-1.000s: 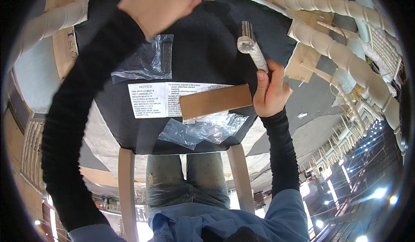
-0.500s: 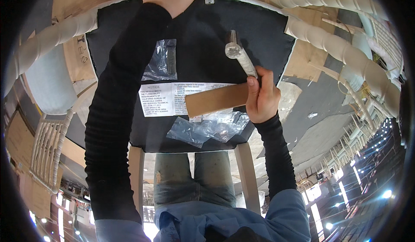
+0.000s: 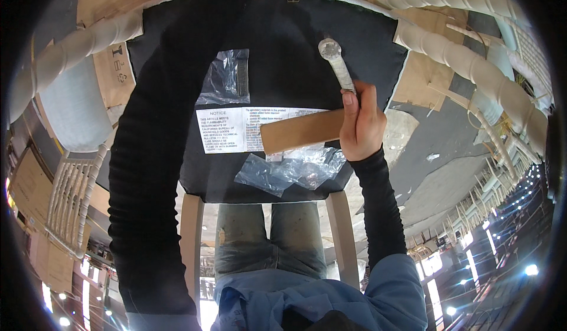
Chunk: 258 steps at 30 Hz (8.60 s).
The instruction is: The person assembles a white wooden chair by attaching the backrest to the seat frame. They use a hammer to tap a metal bracket into place on the underside of the seat, then position and secure the backrest. The person handles the chair, hammer, and bracket throughout the process.
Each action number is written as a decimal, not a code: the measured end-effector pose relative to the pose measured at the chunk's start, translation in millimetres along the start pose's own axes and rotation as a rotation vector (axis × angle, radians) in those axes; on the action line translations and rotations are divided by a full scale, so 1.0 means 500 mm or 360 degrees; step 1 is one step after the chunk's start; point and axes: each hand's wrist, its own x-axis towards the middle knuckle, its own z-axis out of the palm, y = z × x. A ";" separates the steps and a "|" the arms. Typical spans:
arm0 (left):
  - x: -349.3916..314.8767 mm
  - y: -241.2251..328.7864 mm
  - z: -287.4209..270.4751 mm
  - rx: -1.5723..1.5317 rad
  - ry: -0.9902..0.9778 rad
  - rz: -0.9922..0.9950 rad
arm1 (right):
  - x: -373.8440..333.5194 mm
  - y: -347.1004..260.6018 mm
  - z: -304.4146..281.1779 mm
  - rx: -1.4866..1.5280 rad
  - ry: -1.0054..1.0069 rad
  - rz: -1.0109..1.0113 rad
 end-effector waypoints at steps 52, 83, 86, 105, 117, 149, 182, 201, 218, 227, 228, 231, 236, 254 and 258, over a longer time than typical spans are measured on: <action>-0.026 0.006 0.005 -0.0270 0.0118 -0.0181 | 0.239 -0.056 0.124 0.0541 0.0308 0.0519; -0.215 0.030 0.033 0.0463 0.1097 0.0545 | 0.135 -0.017 0.093 0.0467 0.0337 0.0399; -0.212 0.048 0.057 0.0485 0.1101 0.0626 | 0.105 -0.034 0.085 0.0253 0.0293 0.0333; -0.175 0.042 0.012 0.0459 0.0870 0.0820 | 0.067 -0.038 0.114 0.0103 0.0358 -0.0054; -0.154 -0.017 -0.009 0.0036 0.0759 0.0953 | 0.127 0.074 0.018 -0.0778 0.0159 -0.0949; -0.123 -0.062 0.029 -0.0101 0.1035 0.1192 | 0.183 0.093 -0.023 -0.1110 0.0118 -0.1067; -0.132 0.006 0.024 -0.0084 0.0814 0.0541 | 0.081 -0.054 0.158 -0.0709 -0.0023 0.0310; -0.125 -0.016 0.049 0.0507 0.1030 0.0844 | 0.092 -0.074 0.181 -0.0630 0.0031 0.0369; -0.132 -0.048 0.028 0.0315 0.0911 0.0976 | 0.059 -0.100 0.105 -0.0074 0.0107 0.0452; -0.203 0.003 0.017 -0.0208 0.0926 0.0653 | 0.008 -0.090 0.051 0.0014 -0.0046 0.0496; -0.217 0.019 0.011 -0.0499 0.0794 0.0517 | 0.005 -0.097 0.043 0.0066 -0.0062 0.0548; -0.265 0.061 -0.002 -0.1279 0.0358 0.0194 | 0.008 -0.117 0.015 0.0286 -0.0003 0.0631; -0.338 0.112 -0.018 -0.1645 0.0212 0.0089 | 0.037 -0.190 -0.037 0.0999 0.0019 0.0949; -0.461 0.132 -0.044 -0.0215 0.0700 0.1251 | 0.000 -0.227 -0.057 0.1559 -0.0019 0.0281; -0.470 0.125 -0.034 -0.0255 0.0685 0.1260 | -0.011 -0.220 -0.058 0.1457 0.0001 0.0176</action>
